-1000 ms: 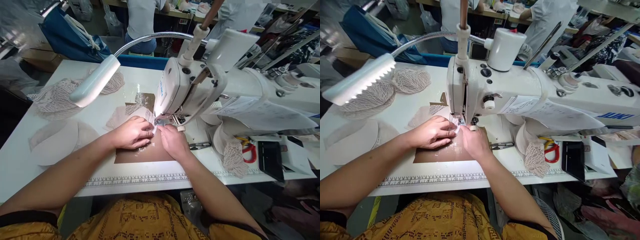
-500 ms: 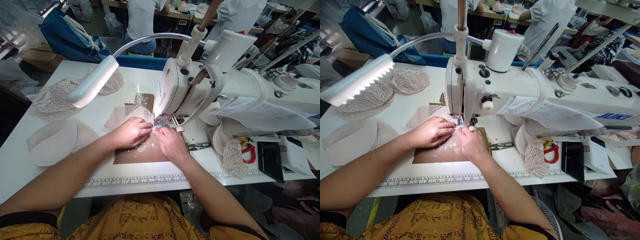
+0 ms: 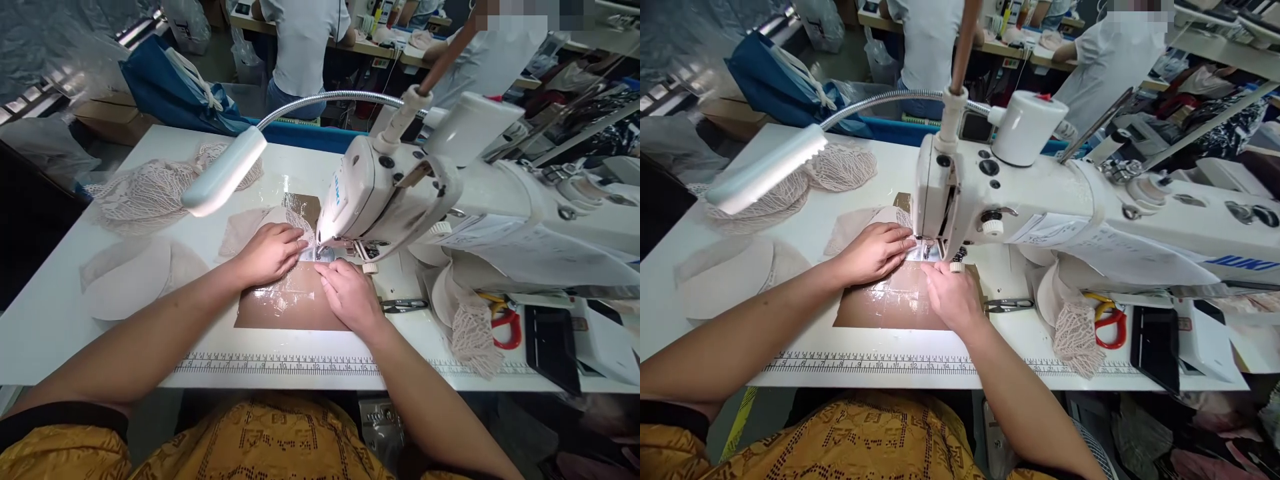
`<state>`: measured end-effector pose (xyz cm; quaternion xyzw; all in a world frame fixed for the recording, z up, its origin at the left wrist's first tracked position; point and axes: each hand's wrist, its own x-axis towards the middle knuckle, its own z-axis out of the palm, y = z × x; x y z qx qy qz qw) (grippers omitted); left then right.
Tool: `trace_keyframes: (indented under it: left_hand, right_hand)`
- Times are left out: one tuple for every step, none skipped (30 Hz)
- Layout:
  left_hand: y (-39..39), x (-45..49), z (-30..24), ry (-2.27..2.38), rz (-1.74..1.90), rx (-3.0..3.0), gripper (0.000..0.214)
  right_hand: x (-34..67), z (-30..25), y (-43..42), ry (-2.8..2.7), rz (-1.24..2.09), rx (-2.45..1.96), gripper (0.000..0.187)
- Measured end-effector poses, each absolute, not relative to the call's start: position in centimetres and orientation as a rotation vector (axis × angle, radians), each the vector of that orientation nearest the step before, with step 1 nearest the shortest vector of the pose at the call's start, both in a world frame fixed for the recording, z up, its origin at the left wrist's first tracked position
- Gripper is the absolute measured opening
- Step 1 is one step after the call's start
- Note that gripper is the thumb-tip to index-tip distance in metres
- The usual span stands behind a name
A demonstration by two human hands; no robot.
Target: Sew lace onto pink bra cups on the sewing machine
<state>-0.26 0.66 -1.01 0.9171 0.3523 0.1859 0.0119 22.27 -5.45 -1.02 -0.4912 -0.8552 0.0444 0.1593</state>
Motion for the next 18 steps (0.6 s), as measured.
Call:
trace_keyframes:
  left_hand:
    - [0.7,-0.3,-1.0,1.134,0.574,2.848,0.035]
    - [0.8,-0.4,-1.0,1.171,0.57,2.835,0.035]
    - [0.9,-0.5,-1.0,1.207,0.566,2.819,0.036]
    - [0.9,-0.6,-1.0,1.246,0.562,2.802,0.036]
    - [1.0,-0.8,-0.9,1.287,0.555,2.784,0.036]
    - [1.1,-0.9,-0.8,1.331,0.544,2.764,0.036]
    - [1.1,-1.0,-0.7,1.377,0.529,2.743,0.036]
    - [1.1,-1.1,-0.6,1.423,0.51,2.72,0.036]
    - [1.2,-1.1,-0.4,1.472,0.483,2.694,0.036]
    - [1.2,-1.2,-0.3,1.526,0.443,2.657,0.036]
    - [1.1,-1.2,-0.1,1.583,0.394,2.611,0.037]
    - [1.1,-1.2,0.2,1.641,0.344,2.559,0.037]
    - [1.0,-1.3,0.5,1.692,0.296,2.507,0.038]
    - [0.9,-1.4,1.0,1.732,0.251,2.462,0.038]
    - [0.7,-1.5,1.6,1.757,0.211,2.427,0.038]
    - [0.4,-1.8,2.4,1.766,0.174,2.403,0.04]
    - [0.0,-2.1,3.5,1.758,0.14,2.387,0.043]
    - [-0.5,-2.7,4.7,1.737,0.106,2.371,0.049]
  right_hand:
    - [22.3,-1.0,-5.4,-2.438,0.141,-1.406,0.035]
    - [22.3,-0.9,-5.4,-2.434,0.152,-1.41,0.035]
    - [22.2,-0.9,-5.4,-2.431,0.157,-1.414,0.035]
    - [22.2,-0.9,-5.4,-2.43,0.161,-1.418,0.034]
    - [22.2,-0.9,-5.4,-2.429,0.161,-1.419,0.034]
    - [22.2,-0.8,-5.4,-2.429,0.161,-1.416,0.034]
    - [22.2,-0.8,-5.4,-2.429,0.163,-1.41,0.034]
    - [22.3,-0.8,-5.3,-2.428,0.164,-1.401,0.034]
    - [22.3,-0.8,-5.3,-2.427,0.166,-1.389,0.034]
    - [22.3,-0.9,-5.3,-2.427,0.167,-1.374,0.034]
    - [22.4,-0.9,-5.3,-2.426,0.169,-1.363,0.033]
    - [22.4,-0.9,-5.2,-2.426,0.17,-1.352,0.033]
    - [22.4,-0.9,-5.2,-2.425,0.17,-1.344,0.033]
    - [22.5,-1.0,-5.1,-2.426,0.168,-1.336,0.033]
    - [22.5,-1.0,-5.1,-2.428,0.167,-1.327,0.033]
    - [22.5,-1.0,-5.0,-2.43,0.166,-1.32,0.034]
    - [22.5,-1.0,-5.0,-2.433,0.165,-1.311,0.034]
    - [22.5,-1.0,-5.0,-2.436,0.164,-1.305,0.034]
